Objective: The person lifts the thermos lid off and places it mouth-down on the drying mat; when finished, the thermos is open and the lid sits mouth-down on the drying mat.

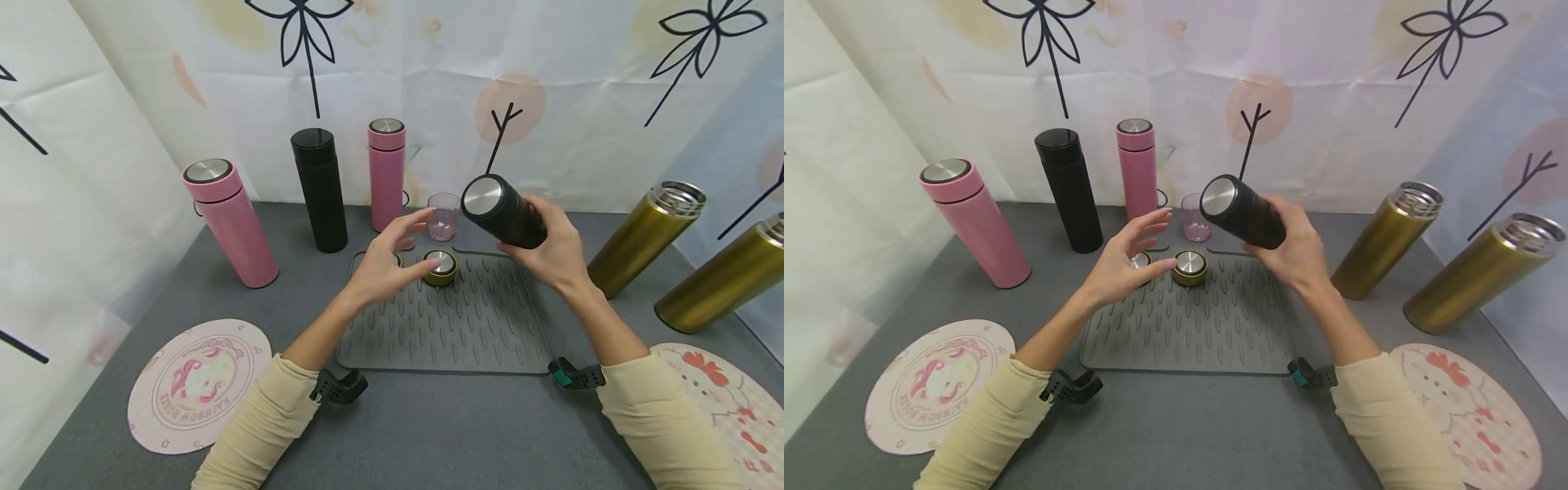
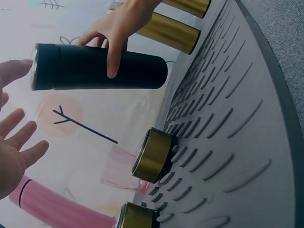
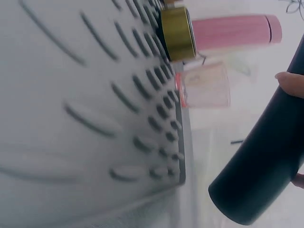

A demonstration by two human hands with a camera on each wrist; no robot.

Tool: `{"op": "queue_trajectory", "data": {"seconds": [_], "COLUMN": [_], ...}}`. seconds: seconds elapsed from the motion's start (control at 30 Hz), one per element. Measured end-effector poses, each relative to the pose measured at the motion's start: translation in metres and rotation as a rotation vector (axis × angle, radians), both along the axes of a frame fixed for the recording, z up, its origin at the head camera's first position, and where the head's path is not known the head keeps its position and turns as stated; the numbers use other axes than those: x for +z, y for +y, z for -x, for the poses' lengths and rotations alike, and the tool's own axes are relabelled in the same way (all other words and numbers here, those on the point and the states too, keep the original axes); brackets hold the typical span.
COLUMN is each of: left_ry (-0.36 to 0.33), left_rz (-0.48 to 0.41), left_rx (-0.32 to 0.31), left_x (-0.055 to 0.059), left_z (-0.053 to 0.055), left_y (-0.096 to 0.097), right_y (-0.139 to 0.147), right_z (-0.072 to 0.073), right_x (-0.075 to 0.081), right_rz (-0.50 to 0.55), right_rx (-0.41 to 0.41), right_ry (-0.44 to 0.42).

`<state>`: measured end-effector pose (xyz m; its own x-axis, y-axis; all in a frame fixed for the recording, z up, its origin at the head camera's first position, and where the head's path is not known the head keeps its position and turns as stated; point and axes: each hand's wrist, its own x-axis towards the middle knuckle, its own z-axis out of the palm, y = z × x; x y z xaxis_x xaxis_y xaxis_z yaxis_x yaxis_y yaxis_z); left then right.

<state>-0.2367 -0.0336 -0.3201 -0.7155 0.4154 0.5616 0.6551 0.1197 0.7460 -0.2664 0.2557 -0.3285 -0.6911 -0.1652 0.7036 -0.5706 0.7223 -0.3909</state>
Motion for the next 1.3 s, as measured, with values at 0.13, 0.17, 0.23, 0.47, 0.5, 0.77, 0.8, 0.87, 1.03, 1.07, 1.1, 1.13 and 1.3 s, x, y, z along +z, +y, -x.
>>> {"op": "queue_trajectory", "data": {"seconds": [0.13,0.17,0.23,0.47,0.5,0.77,0.8,0.87,1.03,1.07,1.1,1.13,1.3], "left_ry": [0.005,0.002,-0.011,0.024,0.051,0.225,0.224,0.211,0.199,0.200,0.201,0.200,0.192], "left_rz": [-0.022,-0.030,-0.042,0.002,0.018,0.096,0.097,0.098,0.114,0.118,0.120,0.122,0.125], "left_rx": [0.007,0.003,-0.006,-0.028,-0.036,-0.144,-0.141,-0.130,-0.085,-0.075,-0.065,-0.055,-0.015], "left_x": [-0.001,-0.001,-0.001,0.000,0.001,0.001,0.001,0.000,0.000,0.000,0.000,0.000,0.001], "left_z": [0.000,-0.001,-0.002,-0.003,-0.003,0.002,0.002,0.002,-0.001,-0.002,-0.003,-0.004,-0.009], "left_y": [0.003,0.004,0.006,0.006,0.006,0.001,0.001,0.002,0.005,0.006,0.006,0.007,0.012], "right_y": [-0.010,-0.012,-0.017,-0.029,-0.030,-0.032,-0.032,-0.032,-0.030,-0.030,-0.030,-0.029,-0.029], "right_z": [-0.012,-0.015,-0.020,-0.035,-0.037,-0.042,-0.042,-0.041,-0.039,-0.038,-0.038,-0.038,-0.037], "right_x": [-0.001,-0.001,-0.002,-0.004,-0.005,-0.012,-0.012,-0.014,-0.017,-0.017,-0.017,-0.018,-0.018], "right_rz": [-0.048,-0.062,-0.089,-0.177,-0.196,-0.272,-0.273,-0.275,-0.279,-0.279,-0.280,-0.282,-0.287], "right_rx": [0.009,0.007,0.001,0.026,0.033,0.065,0.063,0.063,0.072,0.074,0.074,0.072,0.062], "right_ry": [0.011,0.014,0.019,0.020,0.023,0.033,0.037,0.045,0.070,0.078,0.087,0.097,0.137]}}
